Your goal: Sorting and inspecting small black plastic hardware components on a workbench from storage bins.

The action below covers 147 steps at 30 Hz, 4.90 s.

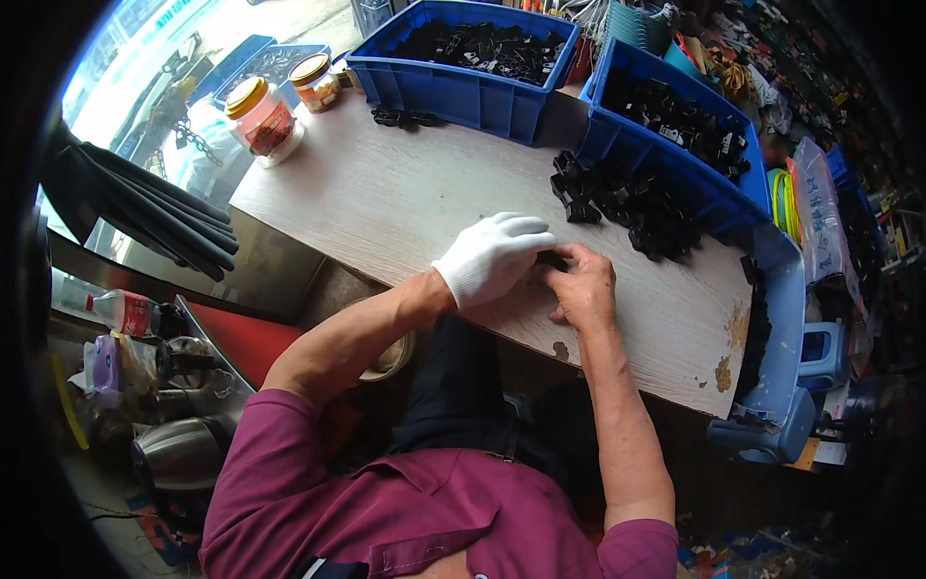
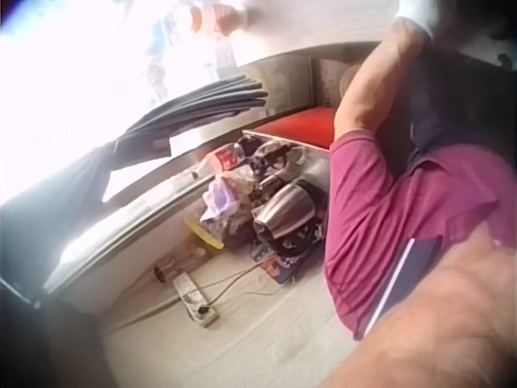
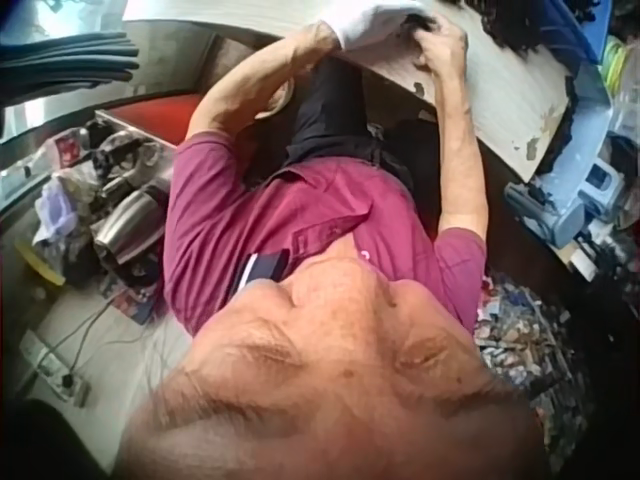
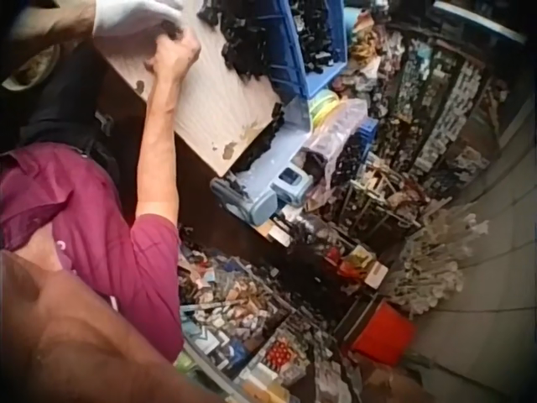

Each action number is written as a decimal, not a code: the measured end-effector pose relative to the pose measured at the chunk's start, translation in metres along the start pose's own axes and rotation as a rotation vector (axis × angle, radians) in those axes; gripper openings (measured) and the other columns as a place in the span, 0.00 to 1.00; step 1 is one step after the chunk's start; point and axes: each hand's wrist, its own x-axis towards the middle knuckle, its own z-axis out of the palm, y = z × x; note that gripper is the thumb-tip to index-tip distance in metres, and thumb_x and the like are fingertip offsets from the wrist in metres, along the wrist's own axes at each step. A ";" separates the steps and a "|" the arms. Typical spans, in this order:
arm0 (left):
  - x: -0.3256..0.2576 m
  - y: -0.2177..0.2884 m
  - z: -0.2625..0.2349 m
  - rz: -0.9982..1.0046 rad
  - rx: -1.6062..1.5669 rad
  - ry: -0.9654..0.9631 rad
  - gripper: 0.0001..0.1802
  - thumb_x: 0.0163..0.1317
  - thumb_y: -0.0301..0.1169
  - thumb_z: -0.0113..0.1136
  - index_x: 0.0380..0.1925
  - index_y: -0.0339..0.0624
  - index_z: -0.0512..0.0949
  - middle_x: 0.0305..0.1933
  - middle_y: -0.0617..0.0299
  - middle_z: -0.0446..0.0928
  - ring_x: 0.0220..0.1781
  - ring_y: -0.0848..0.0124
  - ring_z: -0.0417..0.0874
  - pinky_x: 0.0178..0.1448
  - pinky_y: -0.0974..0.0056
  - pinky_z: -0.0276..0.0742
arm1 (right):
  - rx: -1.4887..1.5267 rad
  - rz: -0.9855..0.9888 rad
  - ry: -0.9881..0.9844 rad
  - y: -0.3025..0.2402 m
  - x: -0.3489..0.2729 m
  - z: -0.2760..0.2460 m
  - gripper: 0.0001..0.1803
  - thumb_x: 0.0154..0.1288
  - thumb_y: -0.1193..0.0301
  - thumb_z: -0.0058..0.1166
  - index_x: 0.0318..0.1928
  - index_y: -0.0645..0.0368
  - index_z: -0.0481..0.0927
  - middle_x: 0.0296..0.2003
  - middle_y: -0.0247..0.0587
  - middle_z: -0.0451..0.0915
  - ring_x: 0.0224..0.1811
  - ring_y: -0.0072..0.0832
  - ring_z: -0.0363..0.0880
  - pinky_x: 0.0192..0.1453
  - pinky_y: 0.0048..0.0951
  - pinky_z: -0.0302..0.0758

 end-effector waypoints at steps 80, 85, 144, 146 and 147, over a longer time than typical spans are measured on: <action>-0.013 -0.014 -0.031 -0.101 0.273 -0.014 0.14 0.62 0.23 0.60 0.48 0.42 0.78 0.47 0.51 0.82 0.45 0.49 0.82 0.48 0.52 0.83 | 0.470 0.029 0.699 0.048 0.029 -0.201 0.35 0.59 0.66 0.72 0.66 0.55 0.74 0.22 0.37 0.72 0.21 0.31 0.76 0.26 0.44 0.87; -0.016 -0.009 -0.024 -0.096 0.300 -0.055 0.11 0.62 0.25 0.61 0.45 0.46 0.78 0.40 0.57 0.83 0.41 0.52 0.82 0.44 0.54 0.83 | 0.265 0.065 0.413 0.028 0.034 -0.153 0.32 0.61 0.70 0.70 0.65 0.55 0.75 0.19 0.31 0.71 0.16 0.24 0.74 0.23 0.39 0.86; 0.022 0.034 0.060 0.197 0.092 -0.141 0.18 0.57 0.32 0.63 0.50 0.47 0.80 0.48 0.62 0.81 0.52 0.58 0.82 0.53 0.54 0.79 | -0.020 -0.005 0.004 0.027 -0.014 -0.082 0.18 0.57 0.80 0.63 0.50 0.63 0.85 0.15 0.24 0.69 0.10 0.16 0.62 0.12 0.24 0.64; 0.021 0.034 0.059 0.180 0.074 -0.137 0.18 0.57 0.30 0.63 0.50 0.47 0.79 0.49 0.60 0.81 0.53 0.56 0.81 0.54 0.52 0.79 | -0.048 -0.010 0.006 0.032 -0.013 -0.083 0.16 0.57 0.77 0.65 0.48 0.63 0.85 0.14 0.25 0.69 0.10 0.16 0.63 0.13 0.24 0.65; 0.023 0.038 0.052 0.112 0.027 -0.108 0.18 0.56 0.29 0.64 0.50 0.47 0.79 0.50 0.57 0.80 0.54 0.54 0.81 0.55 0.51 0.79 | -0.054 -0.007 0.010 0.036 -0.011 -0.084 0.16 0.58 0.76 0.66 0.48 0.63 0.84 0.14 0.25 0.69 0.10 0.17 0.63 0.13 0.25 0.66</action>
